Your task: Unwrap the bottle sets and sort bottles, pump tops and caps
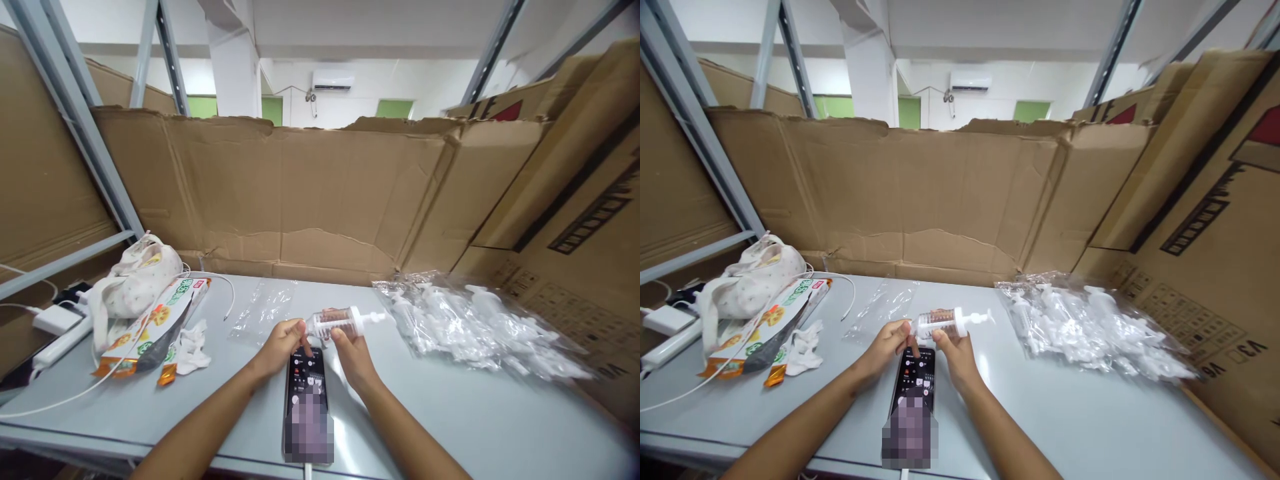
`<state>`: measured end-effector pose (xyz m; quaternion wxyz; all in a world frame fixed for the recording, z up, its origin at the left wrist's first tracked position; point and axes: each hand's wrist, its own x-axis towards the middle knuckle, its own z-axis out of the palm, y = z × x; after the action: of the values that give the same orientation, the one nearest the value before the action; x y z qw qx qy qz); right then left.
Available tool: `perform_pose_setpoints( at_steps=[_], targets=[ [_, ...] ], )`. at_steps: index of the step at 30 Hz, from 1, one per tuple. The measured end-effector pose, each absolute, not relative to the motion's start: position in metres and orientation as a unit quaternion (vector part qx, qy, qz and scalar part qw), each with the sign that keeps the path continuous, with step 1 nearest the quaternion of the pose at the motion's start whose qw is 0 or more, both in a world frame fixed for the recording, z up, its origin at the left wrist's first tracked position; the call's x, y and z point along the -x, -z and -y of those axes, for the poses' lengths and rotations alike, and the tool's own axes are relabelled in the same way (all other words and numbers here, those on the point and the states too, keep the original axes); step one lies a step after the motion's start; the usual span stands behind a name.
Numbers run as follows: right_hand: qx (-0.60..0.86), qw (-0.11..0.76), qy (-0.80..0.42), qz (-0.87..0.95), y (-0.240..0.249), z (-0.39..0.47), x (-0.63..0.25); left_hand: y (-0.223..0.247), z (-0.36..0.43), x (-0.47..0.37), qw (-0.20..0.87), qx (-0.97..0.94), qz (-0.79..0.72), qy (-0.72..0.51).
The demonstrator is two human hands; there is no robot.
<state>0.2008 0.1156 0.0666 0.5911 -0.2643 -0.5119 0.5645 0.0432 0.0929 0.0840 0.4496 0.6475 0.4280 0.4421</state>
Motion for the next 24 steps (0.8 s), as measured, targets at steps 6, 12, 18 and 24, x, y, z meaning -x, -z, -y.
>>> perform_pose_setpoints(
  at_steps=[6, 12, 18, 24],
  targets=[
    [0.275, 0.58, -0.607, 0.467, -0.076, -0.115, -0.201, -0.085, -0.094, -0.042, 0.289, -0.698, -0.494, -0.431],
    [0.294, 0.499, -0.756, 0.306, -0.08, -0.113, -0.2, -0.085, -0.096, -0.035, -0.002, -0.787, -0.502, -0.358],
    [0.312, 0.439, -0.817, 0.205, -0.076, -0.116, -0.202, -0.086, -0.095, -0.033, -0.064, -0.809, -0.506, -0.29],
    [0.319, 0.456, -0.803, 0.212, -0.073, -0.117, -0.199, -0.086, -0.095, -0.036, 0.066, -0.765, -0.563, -0.304]
  ],
)
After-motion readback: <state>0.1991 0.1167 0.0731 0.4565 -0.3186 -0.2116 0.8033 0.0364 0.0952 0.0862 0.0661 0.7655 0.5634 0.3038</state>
